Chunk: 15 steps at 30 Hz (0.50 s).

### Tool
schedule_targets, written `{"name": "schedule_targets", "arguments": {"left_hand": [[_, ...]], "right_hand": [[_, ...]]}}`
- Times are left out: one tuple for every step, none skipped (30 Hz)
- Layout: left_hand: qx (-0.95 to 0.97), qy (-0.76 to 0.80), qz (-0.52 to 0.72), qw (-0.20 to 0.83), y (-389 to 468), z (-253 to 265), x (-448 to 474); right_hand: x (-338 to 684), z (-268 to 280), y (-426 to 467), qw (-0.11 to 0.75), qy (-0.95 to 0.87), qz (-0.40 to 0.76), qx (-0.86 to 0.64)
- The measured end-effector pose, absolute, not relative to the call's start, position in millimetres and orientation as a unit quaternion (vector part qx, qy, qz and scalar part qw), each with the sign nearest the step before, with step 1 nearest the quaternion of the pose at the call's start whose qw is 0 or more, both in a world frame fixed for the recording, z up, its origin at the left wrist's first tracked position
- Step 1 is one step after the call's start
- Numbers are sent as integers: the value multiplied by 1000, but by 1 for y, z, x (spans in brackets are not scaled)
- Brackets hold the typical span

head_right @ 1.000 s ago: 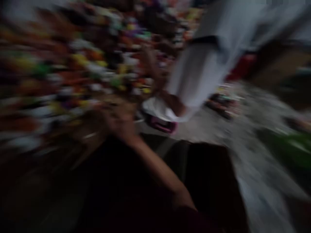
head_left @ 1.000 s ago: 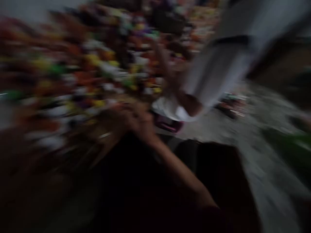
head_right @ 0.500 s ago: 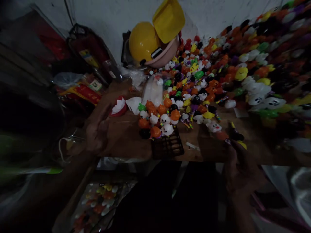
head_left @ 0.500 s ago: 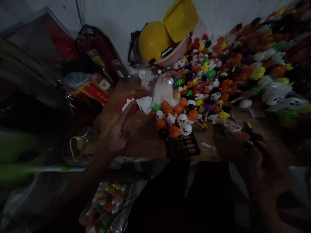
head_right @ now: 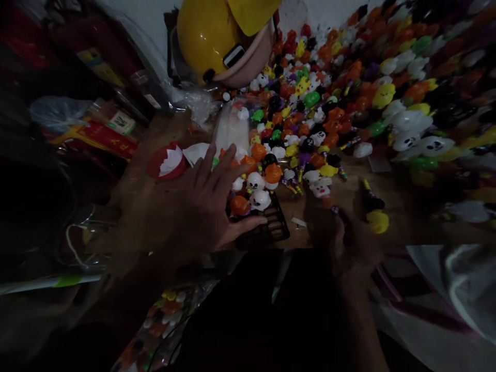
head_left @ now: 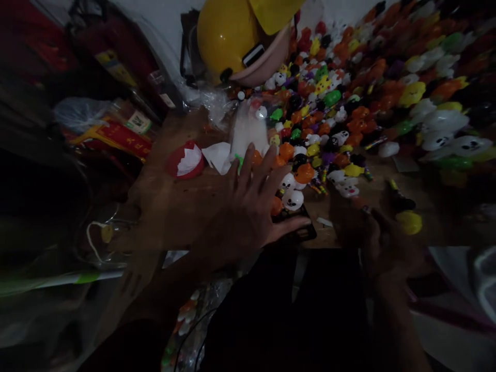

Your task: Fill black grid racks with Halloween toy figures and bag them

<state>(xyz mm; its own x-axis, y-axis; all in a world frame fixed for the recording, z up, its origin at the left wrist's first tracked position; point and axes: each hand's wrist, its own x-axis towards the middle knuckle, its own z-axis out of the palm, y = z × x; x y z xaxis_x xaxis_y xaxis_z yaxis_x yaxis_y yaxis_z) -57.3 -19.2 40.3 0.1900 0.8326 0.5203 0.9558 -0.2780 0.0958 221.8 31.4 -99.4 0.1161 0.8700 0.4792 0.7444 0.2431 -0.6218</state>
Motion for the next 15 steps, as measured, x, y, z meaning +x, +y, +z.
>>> {"name": "schedule_targets", "arguments": {"left_hand": [[-765, -587, -231, 129, -15, 38, -51], [-771, -585, -217, 125, -11, 36, -48], [-779, -582, -204, 114, -8, 35, -47], [-786, -579, -194, 99, -5, 34, -48], [-790, -577, -188, 86, -3, 33, -49], [-793, -576, -185, 77, -1, 32, -52], [-794, -575, -184, 71, -1, 31, -54], [-794, -576, -183, 69, 0, 31, -57], [-792, -578, -181, 69, 0, 30, -58], [-791, -581, -178, 72, -1, 29, -59], [-790, -583, -174, 73, -1, 29, -59], [-789, -586, -171, 75, -1, 28, -59], [-787, -588, -170, 78, -1, 28, -57], [-786, -589, -171, 80, -1, 28, -56], [-786, -587, -174, 83, 0, 29, -54]], "right_hand": [[219, -97, 31, 435, -678, 65, -589], [217, -96, 31, 444, -695, 58, -563], [215, -94, 31, 454, -709, 49, -537], [213, -93, 32, 461, -721, 43, -516], [213, -93, 32, 462, -728, 38, -505], [213, -94, 33, 457, -732, 39, -503], [213, -96, 33, 450, -735, 41, -506], [213, -99, 35, 441, -736, 42, -511], [214, -102, 36, 434, -737, 41, -517], [214, -105, 37, 428, -736, 37, -523], [214, -107, 38, 424, -735, 29, -528], [213, -109, 38, 421, -733, 21, -533], [213, -109, 39, 417, -733, 14, -537], [212, -109, 39, 410, -733, 9, -543], [211, -106, 39, 397, -735, 8, -549]]}}
